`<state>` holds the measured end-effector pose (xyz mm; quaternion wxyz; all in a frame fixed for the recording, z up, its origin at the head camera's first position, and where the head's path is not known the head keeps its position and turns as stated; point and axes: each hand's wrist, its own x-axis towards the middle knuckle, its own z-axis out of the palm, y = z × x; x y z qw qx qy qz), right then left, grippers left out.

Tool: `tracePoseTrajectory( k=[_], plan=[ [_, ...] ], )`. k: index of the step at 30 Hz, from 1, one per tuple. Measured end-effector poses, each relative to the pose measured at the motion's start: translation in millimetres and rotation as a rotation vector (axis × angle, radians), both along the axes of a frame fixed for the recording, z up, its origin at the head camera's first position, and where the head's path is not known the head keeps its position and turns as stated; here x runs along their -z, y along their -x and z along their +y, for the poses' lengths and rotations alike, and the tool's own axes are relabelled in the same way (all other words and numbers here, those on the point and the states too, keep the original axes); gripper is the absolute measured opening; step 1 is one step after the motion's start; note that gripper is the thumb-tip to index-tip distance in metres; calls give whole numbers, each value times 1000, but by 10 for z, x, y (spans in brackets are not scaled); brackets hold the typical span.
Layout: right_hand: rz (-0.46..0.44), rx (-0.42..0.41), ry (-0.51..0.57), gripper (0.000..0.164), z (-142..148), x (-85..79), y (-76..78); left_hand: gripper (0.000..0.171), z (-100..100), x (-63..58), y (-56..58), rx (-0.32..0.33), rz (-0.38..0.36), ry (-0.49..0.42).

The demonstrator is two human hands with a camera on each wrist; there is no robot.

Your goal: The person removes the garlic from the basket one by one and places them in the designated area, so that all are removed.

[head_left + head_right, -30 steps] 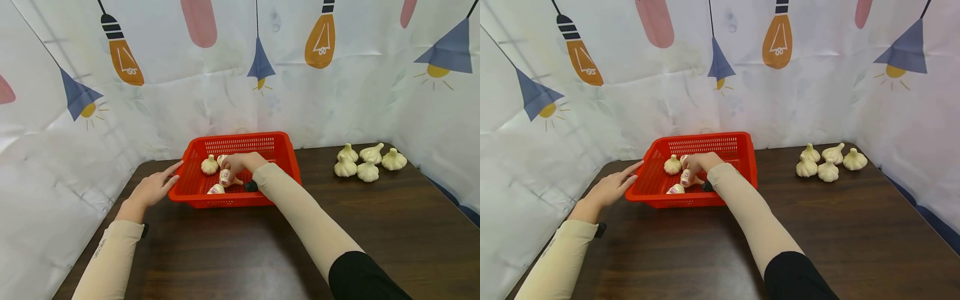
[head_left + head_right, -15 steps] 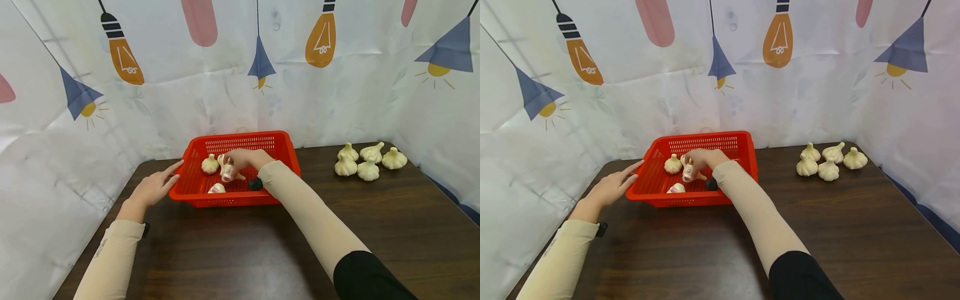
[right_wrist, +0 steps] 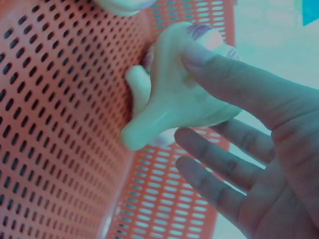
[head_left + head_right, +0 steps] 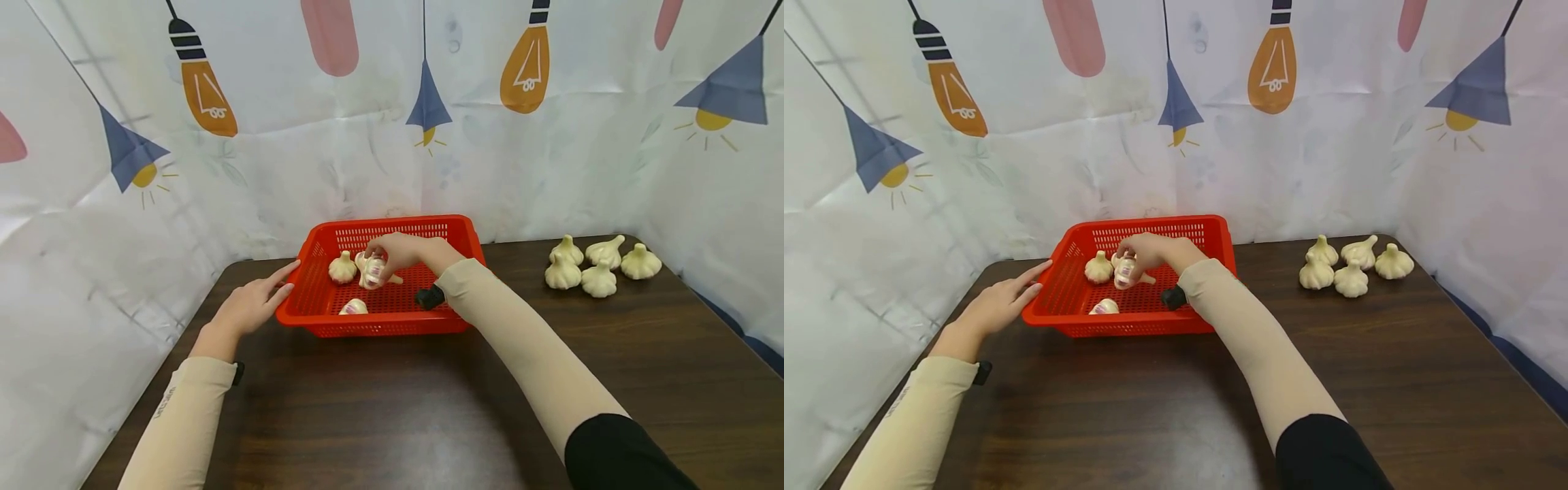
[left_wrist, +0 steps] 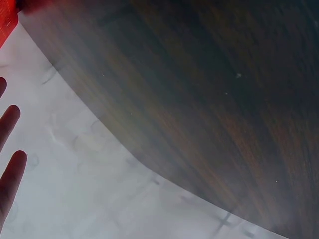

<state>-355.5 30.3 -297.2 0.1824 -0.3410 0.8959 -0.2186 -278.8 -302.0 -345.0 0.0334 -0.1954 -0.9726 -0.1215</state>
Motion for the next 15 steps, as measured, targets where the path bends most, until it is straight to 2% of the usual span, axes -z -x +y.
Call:
tracePoseTrajectory(
  k=[8, 15],
  plan=[
    [32, -24, 53, 52, 150, -209, -104, 61, -1, -2, 7, -2, 2, 6],
    [58, -50, 82, 54, 305, -314, -234, 62, 5, -1, 2, -8, -17, 10]
  ],
)
